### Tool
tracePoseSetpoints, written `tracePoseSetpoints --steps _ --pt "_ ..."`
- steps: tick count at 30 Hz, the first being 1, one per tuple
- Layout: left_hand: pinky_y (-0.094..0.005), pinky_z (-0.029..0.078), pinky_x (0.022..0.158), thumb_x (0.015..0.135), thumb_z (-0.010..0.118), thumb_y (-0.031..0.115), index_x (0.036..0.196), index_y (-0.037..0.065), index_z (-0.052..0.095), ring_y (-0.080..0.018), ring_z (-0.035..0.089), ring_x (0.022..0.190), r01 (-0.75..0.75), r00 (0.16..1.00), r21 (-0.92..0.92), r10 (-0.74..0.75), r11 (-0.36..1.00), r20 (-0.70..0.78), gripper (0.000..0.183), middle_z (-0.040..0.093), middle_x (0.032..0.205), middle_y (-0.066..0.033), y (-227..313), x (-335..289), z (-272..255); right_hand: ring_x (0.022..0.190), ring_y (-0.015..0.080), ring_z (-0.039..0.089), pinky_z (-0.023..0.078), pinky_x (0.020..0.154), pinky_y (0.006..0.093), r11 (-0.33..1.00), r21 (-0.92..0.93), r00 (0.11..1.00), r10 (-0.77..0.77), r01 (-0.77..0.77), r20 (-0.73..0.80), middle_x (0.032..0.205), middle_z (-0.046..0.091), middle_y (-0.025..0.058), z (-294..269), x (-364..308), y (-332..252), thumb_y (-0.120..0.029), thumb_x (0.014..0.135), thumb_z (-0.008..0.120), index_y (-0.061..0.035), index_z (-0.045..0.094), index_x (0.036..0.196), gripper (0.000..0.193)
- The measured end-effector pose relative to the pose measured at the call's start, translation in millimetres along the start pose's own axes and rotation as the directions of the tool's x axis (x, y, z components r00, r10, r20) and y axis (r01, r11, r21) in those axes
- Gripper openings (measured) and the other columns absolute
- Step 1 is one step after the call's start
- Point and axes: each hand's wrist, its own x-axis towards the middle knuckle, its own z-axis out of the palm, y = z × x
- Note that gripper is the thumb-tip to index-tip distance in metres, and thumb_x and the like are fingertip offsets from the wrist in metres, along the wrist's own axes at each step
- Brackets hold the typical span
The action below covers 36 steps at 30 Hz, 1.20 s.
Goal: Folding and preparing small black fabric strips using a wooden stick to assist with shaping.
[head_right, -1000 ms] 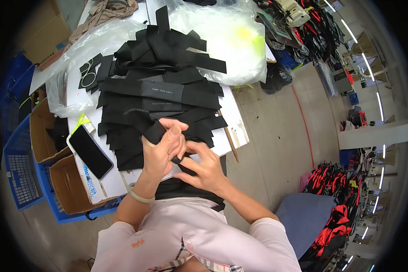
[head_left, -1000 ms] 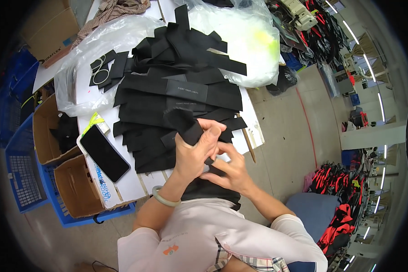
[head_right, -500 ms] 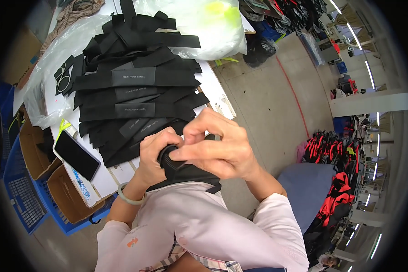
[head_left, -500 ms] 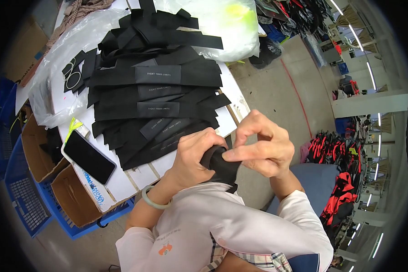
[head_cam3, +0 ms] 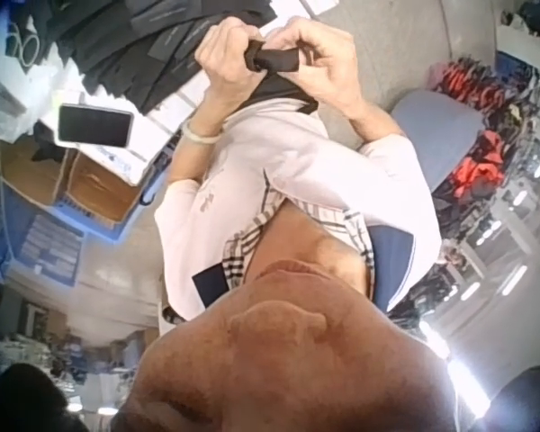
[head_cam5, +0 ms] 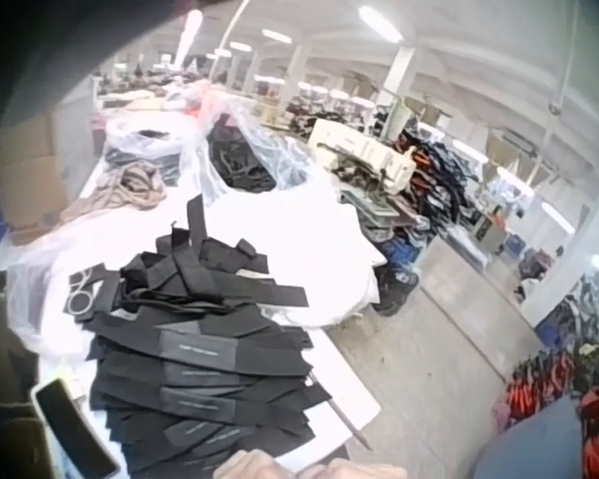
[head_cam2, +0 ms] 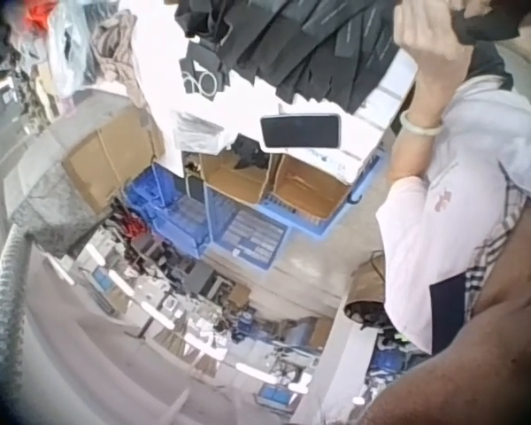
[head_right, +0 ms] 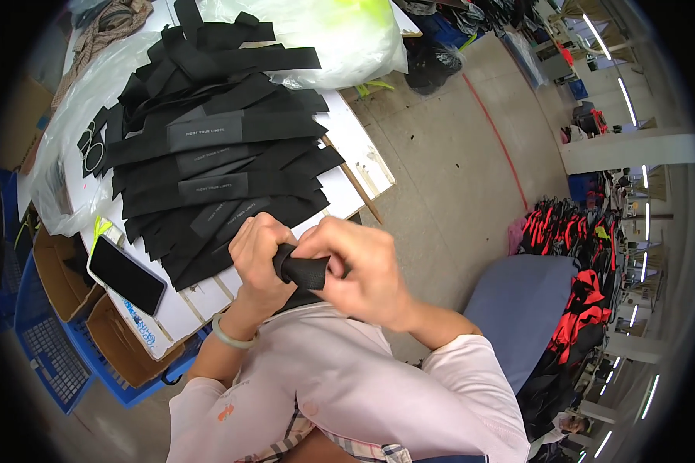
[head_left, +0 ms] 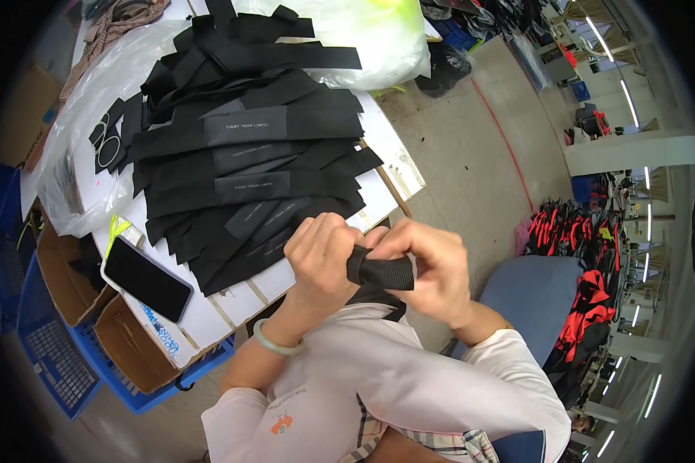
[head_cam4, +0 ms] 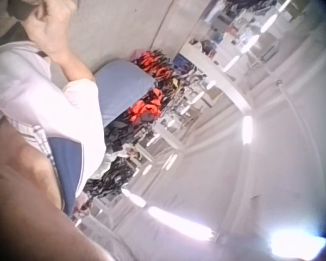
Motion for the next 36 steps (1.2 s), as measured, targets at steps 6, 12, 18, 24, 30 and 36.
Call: tracePoseSetpoints --steps 6,12,18,24,30,36 --pt "-0.0311 0.031 0.045 0.071 0.075 0.014 0.087 0.003 0.056 -0.0214 0.045 0.051 -0.013 0.999 0.098 0.017 0.995 -0.042 0.027 0.043 0.062 -0.0056 -1 3 4 0.074 0.0117 0.064 0.051 0.062 0.0233 0.981 0.051 0.959 0.172 -0.188 0.227 0.084 0.067 0.008 -15 2 -4 0.009 0.075 0.066 0.0065 0.062 0.104 0.029" --pt "-0.033 0.037 0.048 0.07 0.075 0.012 0.091 0.002 0.058 -0.0238 0.047 0.054 0.083 0.994 -0.107 -0.074 0.991 0.083 0.029 0.046 0.066 -0.0077 3 6 6 0.06 0.012 0.061 0.047 0.053 0.0215 0.871 0.324 0.922 0.3 -0.37 0.245 0.072 0.065 0.0082 -28 5 -7 0.007 0.078 0.059 0.0059 0.065 0.101 0.024" --pt "-0.0236 0.04 0.06 0.089 0.06 0.017 0.103 -0.003 0.06 -0.0064 0.048 0.063 0.898 0.434 -0.44 -0.111 -0.031 0.894 0.024 0.054 0.074 0.0023 17 16 -16 0.052 0.0124 0.051 0.035 0.045 0.0262 0.992 0.109 0.977 -0.09 0.07 0.192 0.063 0.058 0.0062 -53 47 11 -0.011 0.081 0.064 0.0026 0.066 0.079 0.014" --pt "-0.0236 0.03 0.048 0.091 0.053 0.018 0.101 -0.011 0.055 -0.0081 0.036 0.049 0.822 0.377 -0.396 -0.131 -0.41 0.917 0.031 0.042 0.058 -0.0013 23 -4 -1 0.051 0.0053 0.041 0.035 0.047 0.0203 0.641 0.747 0.95 0.309 -0.173 -0.045 0.066 0.052 0.0006 -49 83 39 -0.016 0.086 0.062 0.0003 0.059 0.078 0.018" --pt "-0.0215 0.031 0.048 0.093 0.05 0.018 0.105 -0.011 0.052 -0.008 0.038 0.052 0.779 0.454 -0.479 -0.163 -0.403 0.876 0.031 0.042 0.062 -0.0007 4 10 4 0.068 0.0035 0.053 0.043 0.06 0.0202 0.851 0.344 0.91 0.317 -0.397 0.268 0.077 0.062 -0.0007 -28 58 56 -0.008 0.082 0.068 0.0008 0.065 0.084 0.01" --pt "-0.0227 0.032 0.048 0.095 0.045 0.016 0.105 -0.011 0.052 -0.0092 0.039 0.052 0.731 0.498 -0.531 -0.198 -0.429 0.844 0.029 0.042 0.062 -0.0016 2 12 5 0.055 0.0028 0.049 0.038 0.049 0.0193 0.734 0.577 0.926 0.358 -0.358 0.119 0.066 0.059 -0.0023 -16 91 58 -0.01 0.083 0.067 -0.0027 0.062 0.069 0.016"
